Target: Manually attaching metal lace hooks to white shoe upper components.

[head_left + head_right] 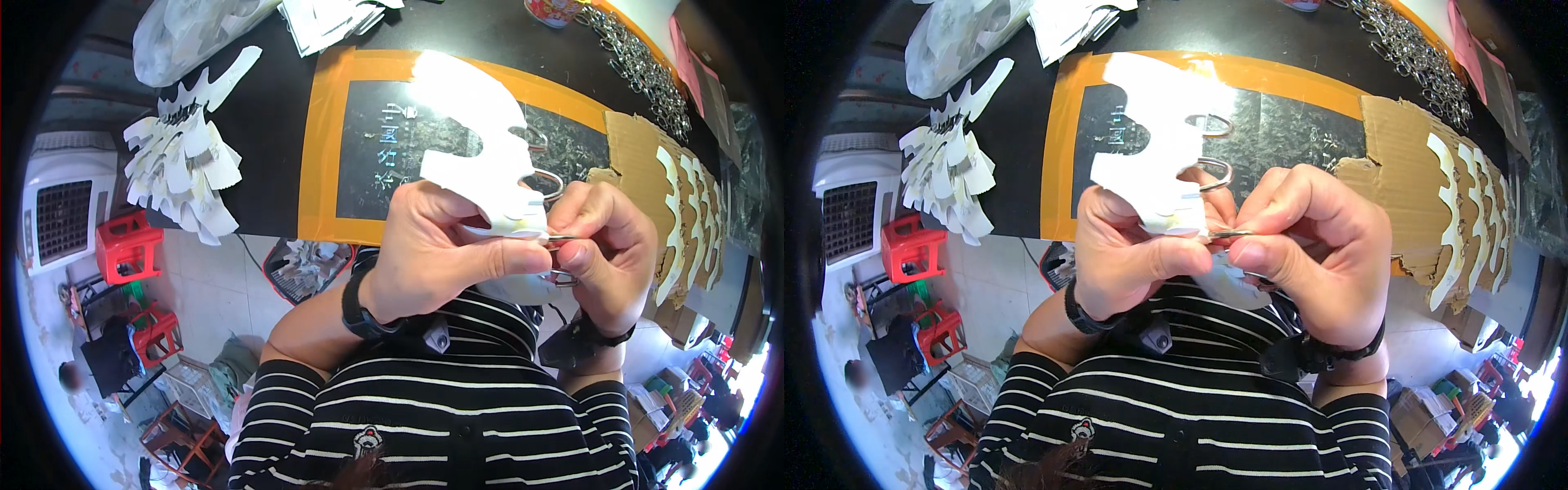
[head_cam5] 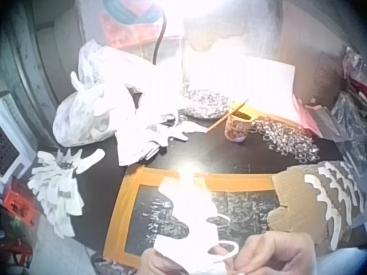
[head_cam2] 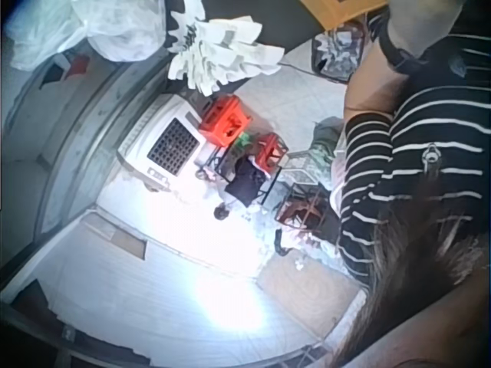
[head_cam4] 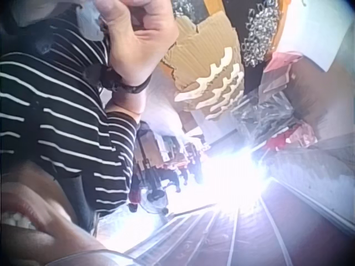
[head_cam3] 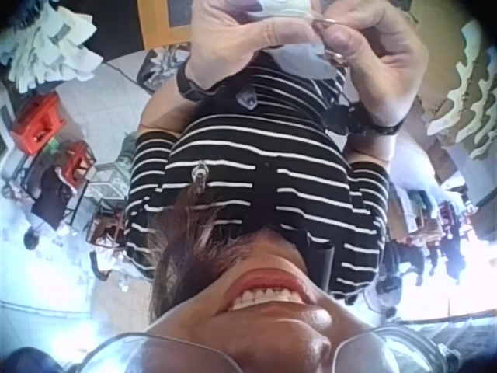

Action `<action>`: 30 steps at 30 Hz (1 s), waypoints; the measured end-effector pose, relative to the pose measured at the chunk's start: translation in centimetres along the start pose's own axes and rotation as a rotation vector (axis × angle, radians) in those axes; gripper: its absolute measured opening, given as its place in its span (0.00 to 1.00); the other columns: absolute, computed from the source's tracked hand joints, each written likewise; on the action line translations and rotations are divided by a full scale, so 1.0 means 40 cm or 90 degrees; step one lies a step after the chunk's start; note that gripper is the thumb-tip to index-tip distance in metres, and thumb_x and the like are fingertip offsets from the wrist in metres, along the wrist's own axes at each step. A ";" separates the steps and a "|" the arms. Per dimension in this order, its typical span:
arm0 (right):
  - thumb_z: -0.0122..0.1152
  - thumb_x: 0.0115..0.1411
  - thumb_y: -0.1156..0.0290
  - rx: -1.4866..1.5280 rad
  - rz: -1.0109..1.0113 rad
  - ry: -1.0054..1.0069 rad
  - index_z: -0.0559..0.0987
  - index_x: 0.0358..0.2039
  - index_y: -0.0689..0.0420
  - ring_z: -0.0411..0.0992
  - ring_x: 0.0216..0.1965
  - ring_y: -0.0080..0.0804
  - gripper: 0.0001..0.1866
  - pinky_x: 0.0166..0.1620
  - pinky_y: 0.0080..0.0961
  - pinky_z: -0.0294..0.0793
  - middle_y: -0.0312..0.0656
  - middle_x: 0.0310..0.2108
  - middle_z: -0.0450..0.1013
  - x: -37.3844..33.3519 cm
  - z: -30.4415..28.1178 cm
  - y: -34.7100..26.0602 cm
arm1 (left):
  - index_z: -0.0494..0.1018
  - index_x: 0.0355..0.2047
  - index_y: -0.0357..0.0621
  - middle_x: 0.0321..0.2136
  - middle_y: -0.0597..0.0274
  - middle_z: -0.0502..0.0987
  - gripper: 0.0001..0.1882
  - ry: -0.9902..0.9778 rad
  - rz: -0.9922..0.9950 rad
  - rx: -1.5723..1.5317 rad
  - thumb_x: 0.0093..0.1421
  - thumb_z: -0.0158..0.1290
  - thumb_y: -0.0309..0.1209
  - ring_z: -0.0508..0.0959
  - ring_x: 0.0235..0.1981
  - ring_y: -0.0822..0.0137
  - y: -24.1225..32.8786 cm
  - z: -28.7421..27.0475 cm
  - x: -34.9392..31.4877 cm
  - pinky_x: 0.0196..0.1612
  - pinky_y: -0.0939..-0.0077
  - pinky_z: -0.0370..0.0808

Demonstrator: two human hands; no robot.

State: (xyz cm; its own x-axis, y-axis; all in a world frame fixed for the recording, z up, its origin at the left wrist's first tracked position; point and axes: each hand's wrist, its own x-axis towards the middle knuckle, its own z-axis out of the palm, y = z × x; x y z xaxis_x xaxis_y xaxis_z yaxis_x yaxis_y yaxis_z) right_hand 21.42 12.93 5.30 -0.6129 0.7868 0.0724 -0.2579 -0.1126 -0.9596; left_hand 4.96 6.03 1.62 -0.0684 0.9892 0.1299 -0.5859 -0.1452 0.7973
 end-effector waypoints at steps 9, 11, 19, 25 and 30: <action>0.68 0.55 0.77 0.075 0.058 -0.005 0.74 0.28 0.62 0.68 0.27 0.20 0.09 0.29 0.15 0.66 0.40 0.27 0.73 0.000 0.004 0.007 | 0.79 0.37 0.34 0.35 0.53 0.80 0.16 0.022 -0.108 -0.050 0.46 0.68 0.20 0.79 0.38 0.65 0.025 -0.003 0.005 0.42 0.72 0.76; 0.68 0.54 0.78 0.053 0.013 0.007 0.74 0.28 0.62 0.68 0.28 0.20 0.09 0.31 0.16 0.67 0.40 0.27 0.73 0.000 0.002 0.019 | 0.79 0.37 0.33 0.35 0.53 0.80 0.15 0.013 -0.102 -0.065 0.47 0.67 0.20 0.79 0.38 0.66 0.021 0.003 0.002 0.42 0.73 0.76; 0.68 0.54 0.81 0.023 0.000 -0.003 0.75 0.29 0.61 0.69 0.30 0.21 0.08 0.34 0.15 0.67 0.40 0.30 0.73 -0.002 0.016 0.028 | 0.78 0.34 0.34 0.34 0.51 0.78 0.08 0.112 0.097 0.053 0.51 0.59 0.17 0.78 0.35 0.64 -0.007 0.028 -0.025 0.39 0.72 0.74; 0.66 0.54 0.83 0.023 -0.078 0.017 0.75 0.31 0.61 0.69 0.33 0.23 0.08 0.37 0.17 0.69 0.42 0.31 0.73 -0.003 0.017 0.037 | 0.79 0.38 0.31 0.36 0.48 0.80 0.09 0.008 0.221 0.401 0.55 0.59 0.18 0.80 0.38 0.59 0.020 0.011 -0.005 0.43 0.68 0.76; 0.66 0.53 0.84 -0.078 -0.151 0.035 0.75 0.32 0.63 0.69 0.32 0.25 0.09 0.36 0.18 0.68 0.42 0.30 0.73 -0.009 0.010 0.032 | 0.83 0.36 0.40 0.29 0.58 0.82 0.12 0.067 0.244 0.368 0.50 0.68 0.27 0.80 0.30 0.70 0.003 -0.006 0.015 0.31 0.80 0.74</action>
State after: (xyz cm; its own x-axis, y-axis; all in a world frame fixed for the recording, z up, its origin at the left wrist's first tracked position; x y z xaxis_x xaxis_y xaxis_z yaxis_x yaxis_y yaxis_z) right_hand 21.01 12.27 4.17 -0.5037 0.8144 0.2882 -0.2954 0.1511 -0.9433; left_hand 4.63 6.63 1.65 -0.2796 0.8588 0.4293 0.0158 -0.4429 0.8964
